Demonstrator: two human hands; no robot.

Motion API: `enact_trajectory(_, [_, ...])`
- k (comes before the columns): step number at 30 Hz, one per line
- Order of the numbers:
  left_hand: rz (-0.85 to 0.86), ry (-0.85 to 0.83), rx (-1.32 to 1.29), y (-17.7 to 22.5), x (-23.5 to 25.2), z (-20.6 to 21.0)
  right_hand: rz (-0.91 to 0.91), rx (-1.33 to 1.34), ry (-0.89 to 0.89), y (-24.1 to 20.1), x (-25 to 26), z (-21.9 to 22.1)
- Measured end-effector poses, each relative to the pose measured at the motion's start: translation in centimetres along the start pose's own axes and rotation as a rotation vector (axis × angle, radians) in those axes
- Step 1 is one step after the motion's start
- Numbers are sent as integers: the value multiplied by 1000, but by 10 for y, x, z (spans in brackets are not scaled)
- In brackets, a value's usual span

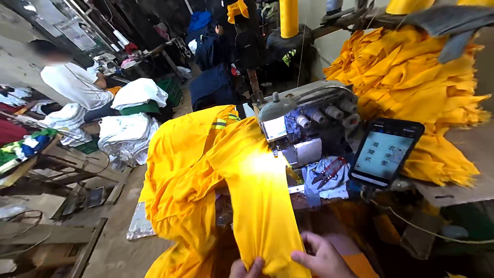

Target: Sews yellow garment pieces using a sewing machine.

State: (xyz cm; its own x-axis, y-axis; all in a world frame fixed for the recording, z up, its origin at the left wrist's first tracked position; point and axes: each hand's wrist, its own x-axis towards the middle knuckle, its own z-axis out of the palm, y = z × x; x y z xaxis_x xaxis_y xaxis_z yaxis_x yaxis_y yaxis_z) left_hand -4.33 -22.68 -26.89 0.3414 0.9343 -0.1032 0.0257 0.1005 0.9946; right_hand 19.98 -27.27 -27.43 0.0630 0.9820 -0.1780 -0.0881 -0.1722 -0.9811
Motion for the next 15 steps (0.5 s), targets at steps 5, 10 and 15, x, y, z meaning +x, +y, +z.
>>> enact_trajectory(5, [-82, 166, -66, -8, 8, 13, -30, -20, -7, 35, -5, -2])
enact_trajectory(10, [-107, 162, -70, -12, 0, 17, 44, -18, 69, 28, -24, -8])
enact_trajectory(15, [6, 208, -20, -9, 3, 26, 21, -14, 165, 31, -27, -6])
